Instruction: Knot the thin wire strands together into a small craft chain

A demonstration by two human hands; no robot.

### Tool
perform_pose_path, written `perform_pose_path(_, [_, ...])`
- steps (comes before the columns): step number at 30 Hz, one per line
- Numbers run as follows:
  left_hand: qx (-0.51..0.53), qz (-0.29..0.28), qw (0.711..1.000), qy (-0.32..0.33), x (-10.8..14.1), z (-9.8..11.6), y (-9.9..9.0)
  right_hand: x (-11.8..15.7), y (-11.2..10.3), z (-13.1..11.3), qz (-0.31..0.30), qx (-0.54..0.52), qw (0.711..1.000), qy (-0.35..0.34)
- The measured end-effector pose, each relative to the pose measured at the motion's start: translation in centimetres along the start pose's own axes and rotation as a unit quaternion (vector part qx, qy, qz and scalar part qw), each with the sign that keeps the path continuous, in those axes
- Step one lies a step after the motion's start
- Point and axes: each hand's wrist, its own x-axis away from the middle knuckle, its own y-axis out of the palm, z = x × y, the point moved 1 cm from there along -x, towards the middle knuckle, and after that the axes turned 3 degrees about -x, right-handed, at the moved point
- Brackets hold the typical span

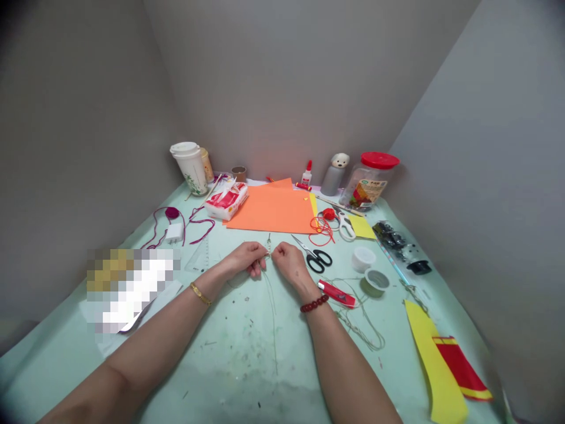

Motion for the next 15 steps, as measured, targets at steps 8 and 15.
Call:
perform_pose_path(8, [-0.024, 0.019, 1.000, -0.001, -0.05, -0.36, -0.09, -0.16, -0.22, 0.24, -0.020, -0.047, 0.998, 0.044])
perform_pose_path(15, [-0.153, 0.076, 0.983, 0.064, 0.44, -0.11, -0.27, -0.35, 0.47, 0.44, -0.039, -0.149, 0.985, 0.083])
